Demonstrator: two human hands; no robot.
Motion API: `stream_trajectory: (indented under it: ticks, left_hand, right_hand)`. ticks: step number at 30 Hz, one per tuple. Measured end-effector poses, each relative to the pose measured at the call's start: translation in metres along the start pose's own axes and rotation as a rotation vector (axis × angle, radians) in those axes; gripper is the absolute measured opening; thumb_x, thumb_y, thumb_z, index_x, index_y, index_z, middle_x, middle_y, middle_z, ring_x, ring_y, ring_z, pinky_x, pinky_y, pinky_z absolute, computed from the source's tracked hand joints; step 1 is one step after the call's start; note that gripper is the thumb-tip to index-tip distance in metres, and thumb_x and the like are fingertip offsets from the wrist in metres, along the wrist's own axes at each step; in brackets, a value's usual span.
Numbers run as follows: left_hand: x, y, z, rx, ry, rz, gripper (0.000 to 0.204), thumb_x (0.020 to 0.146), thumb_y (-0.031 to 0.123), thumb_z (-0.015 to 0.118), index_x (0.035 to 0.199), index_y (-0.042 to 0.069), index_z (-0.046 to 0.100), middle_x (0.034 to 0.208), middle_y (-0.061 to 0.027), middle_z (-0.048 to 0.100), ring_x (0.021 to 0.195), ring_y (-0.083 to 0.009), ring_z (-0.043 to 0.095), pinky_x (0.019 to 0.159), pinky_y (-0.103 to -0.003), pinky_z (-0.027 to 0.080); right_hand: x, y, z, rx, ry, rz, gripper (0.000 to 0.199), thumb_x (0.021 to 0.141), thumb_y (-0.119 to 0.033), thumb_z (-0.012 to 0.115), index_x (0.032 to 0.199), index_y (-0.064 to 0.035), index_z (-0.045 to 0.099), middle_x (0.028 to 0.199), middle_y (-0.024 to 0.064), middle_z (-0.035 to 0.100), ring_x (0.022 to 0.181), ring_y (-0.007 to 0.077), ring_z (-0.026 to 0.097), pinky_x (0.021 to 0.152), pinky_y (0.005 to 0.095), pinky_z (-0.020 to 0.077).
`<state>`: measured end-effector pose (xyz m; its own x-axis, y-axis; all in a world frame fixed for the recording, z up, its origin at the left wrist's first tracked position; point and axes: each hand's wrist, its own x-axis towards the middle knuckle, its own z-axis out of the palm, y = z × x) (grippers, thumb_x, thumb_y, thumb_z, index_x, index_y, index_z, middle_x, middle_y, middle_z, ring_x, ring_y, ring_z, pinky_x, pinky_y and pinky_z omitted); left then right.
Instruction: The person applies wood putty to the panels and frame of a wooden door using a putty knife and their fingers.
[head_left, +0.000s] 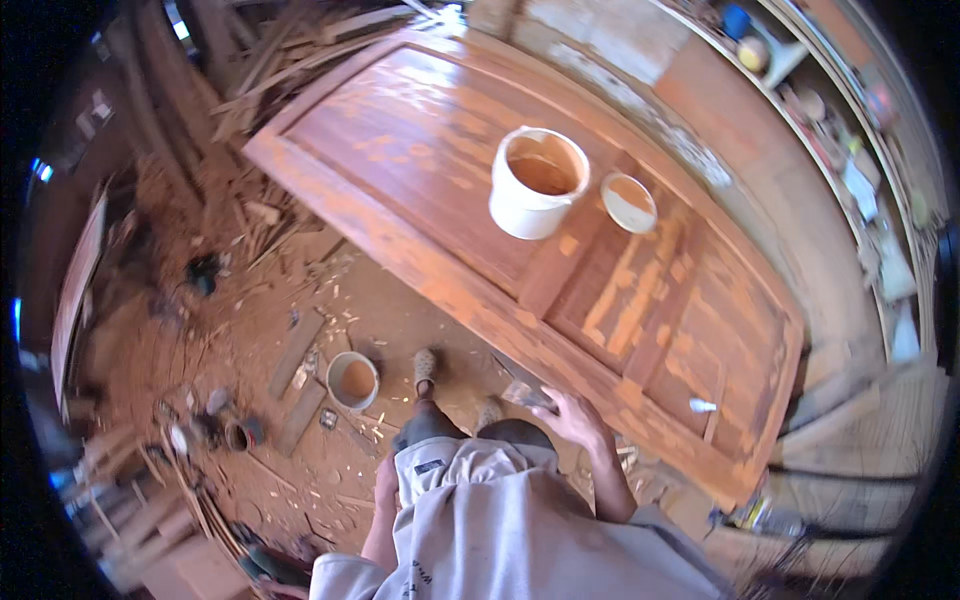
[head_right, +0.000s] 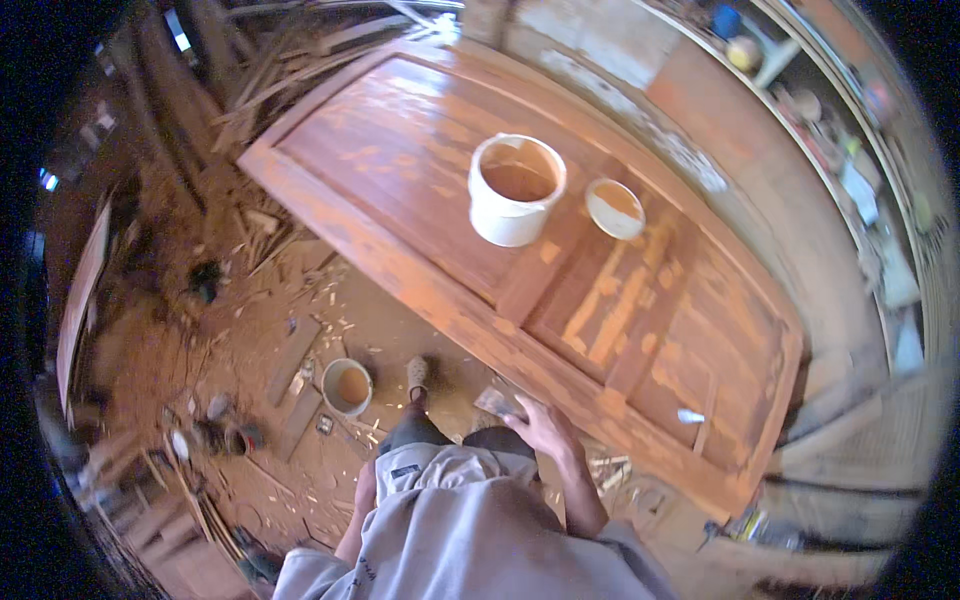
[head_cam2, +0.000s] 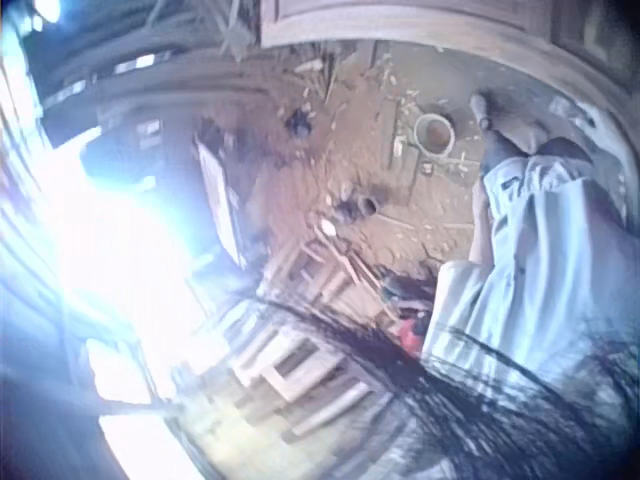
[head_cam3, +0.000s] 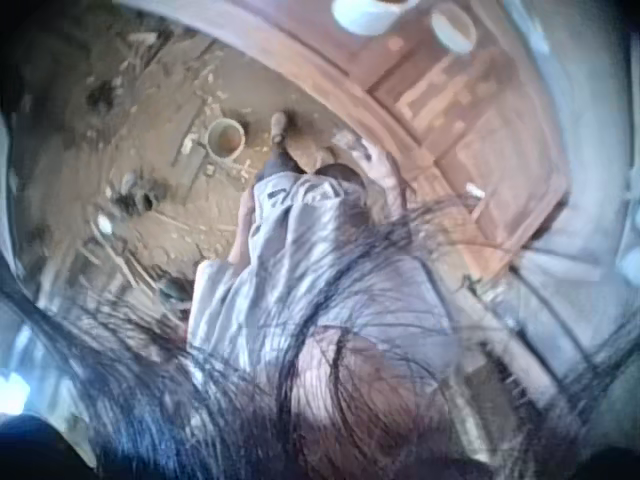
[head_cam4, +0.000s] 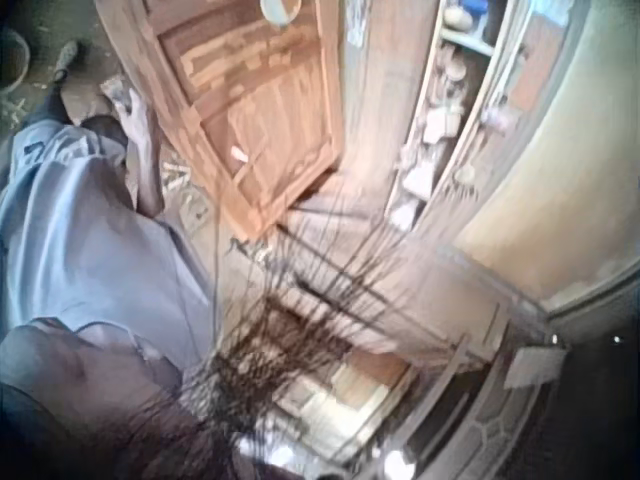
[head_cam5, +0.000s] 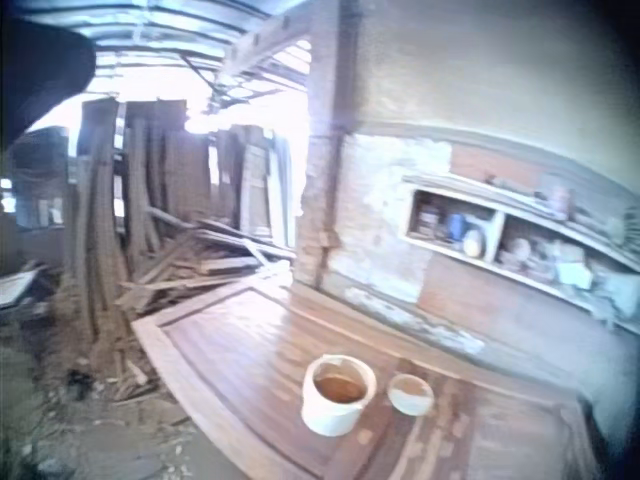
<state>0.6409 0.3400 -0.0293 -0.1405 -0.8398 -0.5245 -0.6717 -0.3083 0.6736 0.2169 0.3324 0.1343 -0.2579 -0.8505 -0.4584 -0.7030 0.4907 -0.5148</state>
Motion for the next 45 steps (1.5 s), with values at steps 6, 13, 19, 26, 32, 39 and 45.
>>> stream_trajectory:
  ticks: [6, 13, 19, 26, 32, 39, 45]
  left_hand:
    - [0.052, 0.033, -0.051, 0.061, -0.049, 0.087, 0.038, 0.089, 0.031, 0.059, 0.100, -0.005, 0.066, 0.091, -0.0271, 0.068, 0.089, -0.0394, 0.067, 0.077, -0.045, 0.050]
    - [0.200, 0.005, -0.127, 0.240, -0.118, 0.052, 0.038, 0.090, 0.029, 0.058, 0.091, -0.008, 0.066, 0.084, -0.0265, 0.068, 0.082, -0.0351, 0.069, 0.074, -0.043, 0.050]
    - [0.341, -0.042, -0.207, 0.066, 0.093, 0.102, 0.040, 0.095, 0.033, 0.055, 0.092, -0.006, 0.064, 0.086, -0.0192, 0.066, 0.075, -0.0285, 0.066, 0.069, -0.042, 0.051]
    - [0.392, 0.095, -0.163, -0.251, 0.010, -0.114, 0.042, 0.100, 0.040, 0.049, 0.121, 0.003, 0.051, 0.112, -0.0112, 0.062, 0.090, -0.0221, 0.064, 0.069, -0.036, 0.051]
    - [0.399, 0.176, -0.110, -0.550, 0.096, -0.154, 0.049, 0.099, 0.054, 0.040, 0.125, 0.014, 0.050, 0.113, -0.0076, 0.060, 0.087, -0.0223, 0.061, 0.068, -0.036, 0.051]
    - [0.396, 0.236, -0.091, -1.036, 0.109, -0.392, 0.050, 0.098, 0.053, 0.044, 0.125, 0.013, 0.056, 0.111, -0.0075, 0.064, 0.086, -0.0210, 0.061, 0.075, -0.033, 0.051]
    - [0.415, 0.200, -0.099, -0.876, 0.036, -0.259, 0.041, 0.096, 0.045, 0.052, 0.116, 0.009, 0.062, 0.103, -0.0059, 0.066, 0.084, -0.0188, 0.061, 0.073, -0.033, 0.051]
  right_hand:
    - [0.045, -0.056, -0.002, -0.055, -0.337, -0.009, 0.058, 0.084, -0.047, 0.067, 0.124, -0.0052, 0.061, 0.114, 0.0211, 0.066, 0.107, 0.0356, 0.063, 0.090, 0.0446, 0.0491]
    - [0.089, -0.133, 0.014, 0.138, -0.292, 0.014, 0.047, 0.088, -0.050, 0.060, 0.116, -0.0129, 0.068, 0.102, 0.0169, 0.070, 0.095, 0.0371, 0.066, 0.085, 0.0462, 0.0500]
    - [0.095, -0.123, 0.020, 0.273, 0.102, 0.118, 0.028, 0.086, -0.025, 0.063, 0.099, -0.0008, 0.066, 0.089, 0.0224, 0.066, 0.083, 0.0378, 0.065, 0.073, 0.0444, 0.0504]
    - [0.095, -0.067, 0.013, 0.450, 0.469, 0.434, 0.029, 0.088, -0.027, 0.064, 0.101, -0.0002, 0.059, 0.089, 0.0234, 0.066, 0.082, 0.0379, 0.066, 0.074, 0.0456, 0.0510]
    - [0.133, -0.042, -0.009, 0.525, 0.574, 0.481, 0.034, 0.090, -0.030, 0.062, 0.103, 0.0007, 0.057, 0.094, 0.0258, 0.066, 0.090, 0.0416, 0.065, 0.077, 0.0472, 0.0515]
    - [0.167, 0.011, -0.006, 0.457, 0.611, 0.563, 0.057, 0.084, -0.029, 0.068, 0.125, 0.0051, 0.048, 0.112, 0.0298, 0.061, 0.105, 0.0463, 0.059, 0.091, 0.0493, 0.0486]
    - [0.179, 0.034, -0.032, 0.394, 0.791, 0.641, 0.064, 0.081, -0.021, 0.070, 0.134, 0.0003, 0.041, 0.115, 0.0280, 0.059, 0.099, 0.0445, 0.061, 0.085, 0.0500, 0.0508]
